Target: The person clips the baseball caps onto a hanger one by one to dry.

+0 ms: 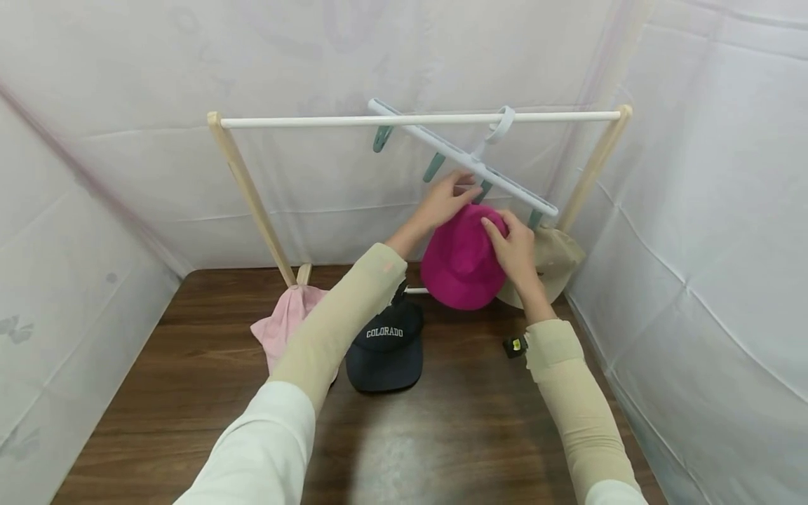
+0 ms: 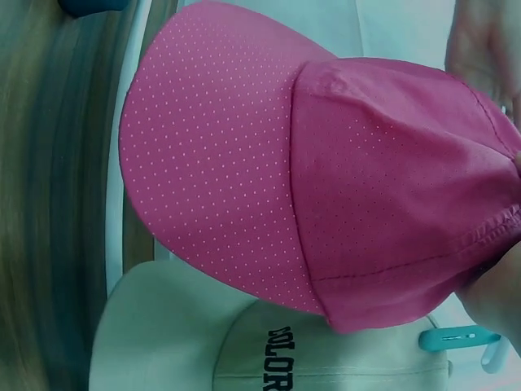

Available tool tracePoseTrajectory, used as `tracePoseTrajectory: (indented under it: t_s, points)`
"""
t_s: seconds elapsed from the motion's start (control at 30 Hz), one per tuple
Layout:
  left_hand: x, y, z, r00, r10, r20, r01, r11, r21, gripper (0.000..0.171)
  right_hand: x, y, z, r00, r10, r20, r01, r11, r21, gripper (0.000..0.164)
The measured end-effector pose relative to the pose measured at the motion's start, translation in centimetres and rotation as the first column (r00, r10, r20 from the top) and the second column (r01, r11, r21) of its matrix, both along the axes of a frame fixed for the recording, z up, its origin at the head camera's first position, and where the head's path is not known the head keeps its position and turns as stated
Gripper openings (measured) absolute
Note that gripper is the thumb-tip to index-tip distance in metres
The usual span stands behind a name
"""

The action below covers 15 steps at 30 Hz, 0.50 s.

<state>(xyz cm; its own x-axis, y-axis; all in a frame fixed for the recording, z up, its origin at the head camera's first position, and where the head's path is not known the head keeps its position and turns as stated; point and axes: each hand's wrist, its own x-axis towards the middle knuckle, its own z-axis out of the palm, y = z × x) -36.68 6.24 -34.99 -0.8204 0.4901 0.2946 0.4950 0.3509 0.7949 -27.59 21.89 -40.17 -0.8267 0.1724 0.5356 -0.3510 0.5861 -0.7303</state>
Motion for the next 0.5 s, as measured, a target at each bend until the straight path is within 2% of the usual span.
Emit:
tracePoseTrajectory:
  t_s: [0.17,0.5]
  points:
    - [-0.3,1.3,0.1,0.999,-0.043,0.024,0.042,0.998,0.044,0.052,0.0,-0.1,-0.2,1.000,-0.006,0.016,0.006,1.000,0.011,0.034]
    - [-0.2,1.8,0.2,0.999,-0.032,0.025,0.028,0.989,0.146,0.036,-0.1,-0.8,-1.1,0.999,0.014,0.041,-0.014,1.000,0.009,0.036]
